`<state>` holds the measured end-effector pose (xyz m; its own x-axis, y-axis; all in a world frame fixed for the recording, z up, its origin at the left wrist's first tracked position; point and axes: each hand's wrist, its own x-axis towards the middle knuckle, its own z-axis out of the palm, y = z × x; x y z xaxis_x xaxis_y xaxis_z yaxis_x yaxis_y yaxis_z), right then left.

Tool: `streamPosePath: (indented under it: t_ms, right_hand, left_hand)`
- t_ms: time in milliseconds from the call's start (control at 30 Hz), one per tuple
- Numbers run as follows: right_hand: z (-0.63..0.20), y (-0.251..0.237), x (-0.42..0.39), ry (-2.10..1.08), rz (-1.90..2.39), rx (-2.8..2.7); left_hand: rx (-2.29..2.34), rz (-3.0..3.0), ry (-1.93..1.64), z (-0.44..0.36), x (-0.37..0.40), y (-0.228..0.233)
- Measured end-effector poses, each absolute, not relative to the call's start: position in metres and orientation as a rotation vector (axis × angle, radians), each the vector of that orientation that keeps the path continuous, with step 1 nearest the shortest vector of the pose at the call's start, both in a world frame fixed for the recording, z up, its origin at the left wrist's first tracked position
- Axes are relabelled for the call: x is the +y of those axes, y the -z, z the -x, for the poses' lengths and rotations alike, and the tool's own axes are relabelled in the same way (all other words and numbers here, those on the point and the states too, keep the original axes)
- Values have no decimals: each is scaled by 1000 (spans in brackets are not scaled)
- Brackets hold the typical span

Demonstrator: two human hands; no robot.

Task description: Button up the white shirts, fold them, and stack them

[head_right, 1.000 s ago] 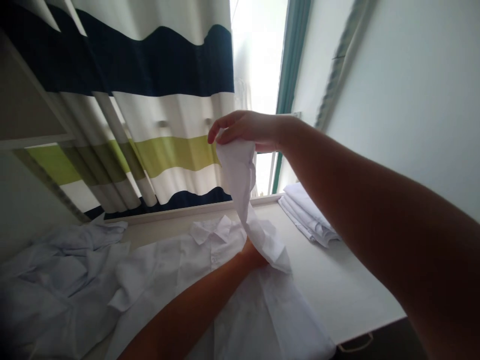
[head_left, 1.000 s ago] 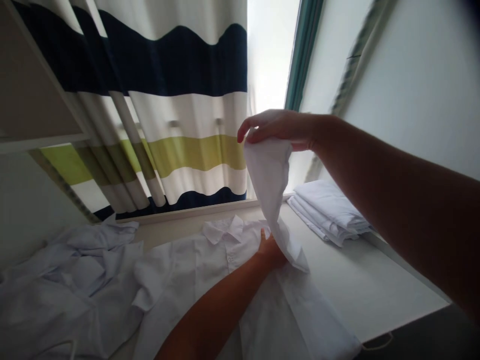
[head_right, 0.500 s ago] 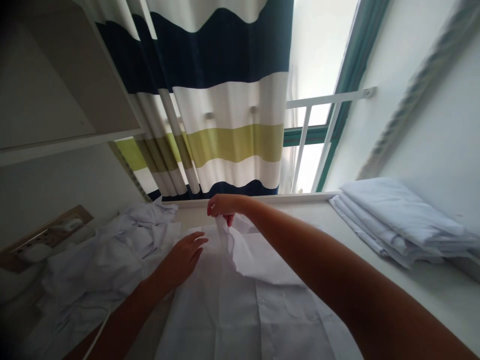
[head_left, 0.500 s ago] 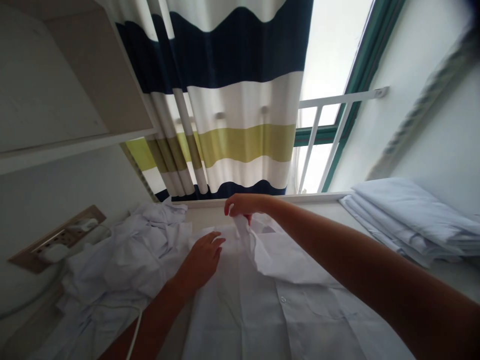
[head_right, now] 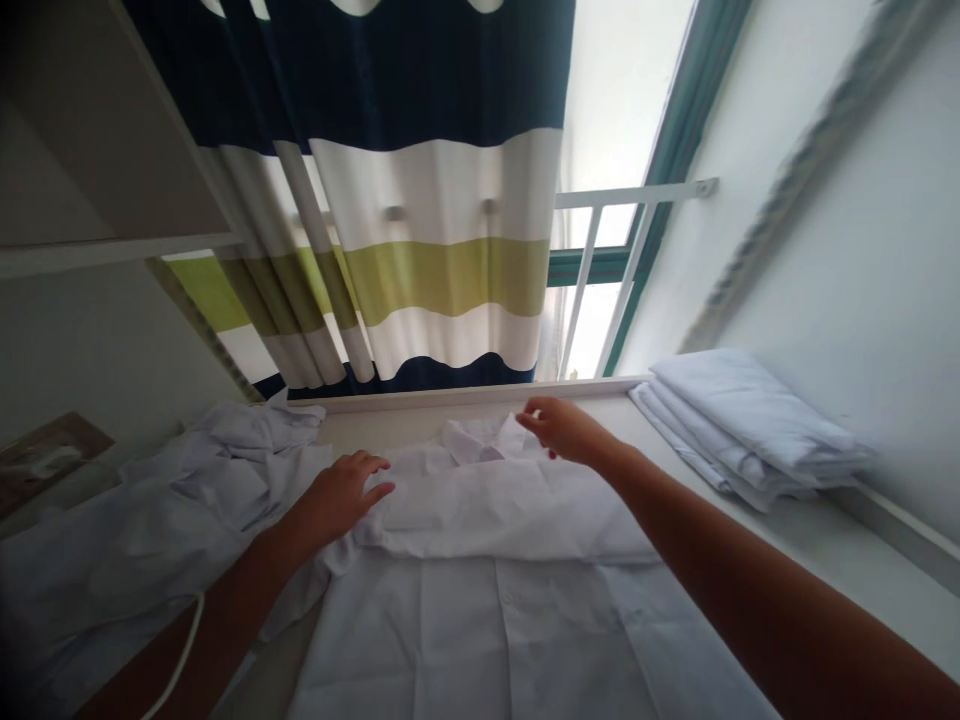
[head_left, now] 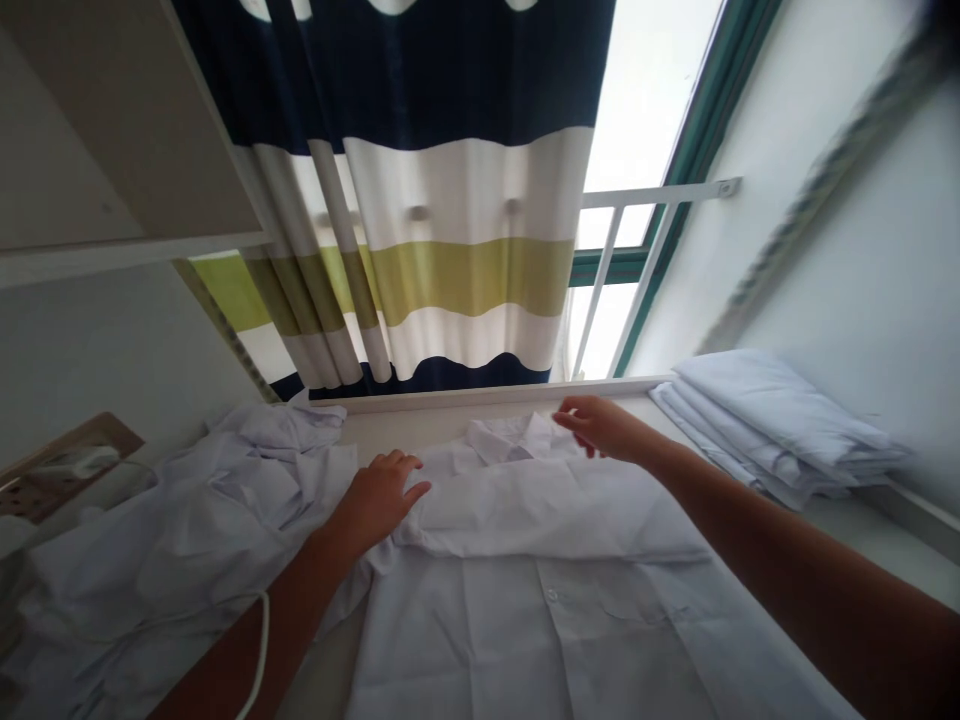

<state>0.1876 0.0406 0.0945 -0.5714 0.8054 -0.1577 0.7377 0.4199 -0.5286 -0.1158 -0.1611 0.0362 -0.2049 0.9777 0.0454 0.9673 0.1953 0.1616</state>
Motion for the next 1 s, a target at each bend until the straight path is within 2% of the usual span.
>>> streamPosePath:
  t_ms: [133, 233, 367, 500, 733, 867, 1000]
  right_hand:
    - [-298, -54, 47, -466, 1797, -2395]
    - [-348, -4, 26, -133, 1765, -2333]
    - [-369, 50, -6, 33, 1688, -2287]
    - [-368, 66, -19, 159, 1689, -2357]
    - [-356, 58, -10, 135, 1439, -2507]
    - [-352, 54, -4, -86, 1406, -2743]
    - [-350, 42, 5, -152, 1381, -2783]
  left_hand:
    - [2329, -1949, -80, 106, -133, -12]
    - [2292, -1945, -71, 108, -122, -5]
    - [2228, -1962, -107, 120, -115, -8]
    - [2197, -1912, -173, 126, -114, -4]
    - [2356, -2083, 29, 114, -124, 4]
    - [2501, -2341, 89, 102, -136, -4]
    - [2208, -2592, -35, 82, -151, -2]
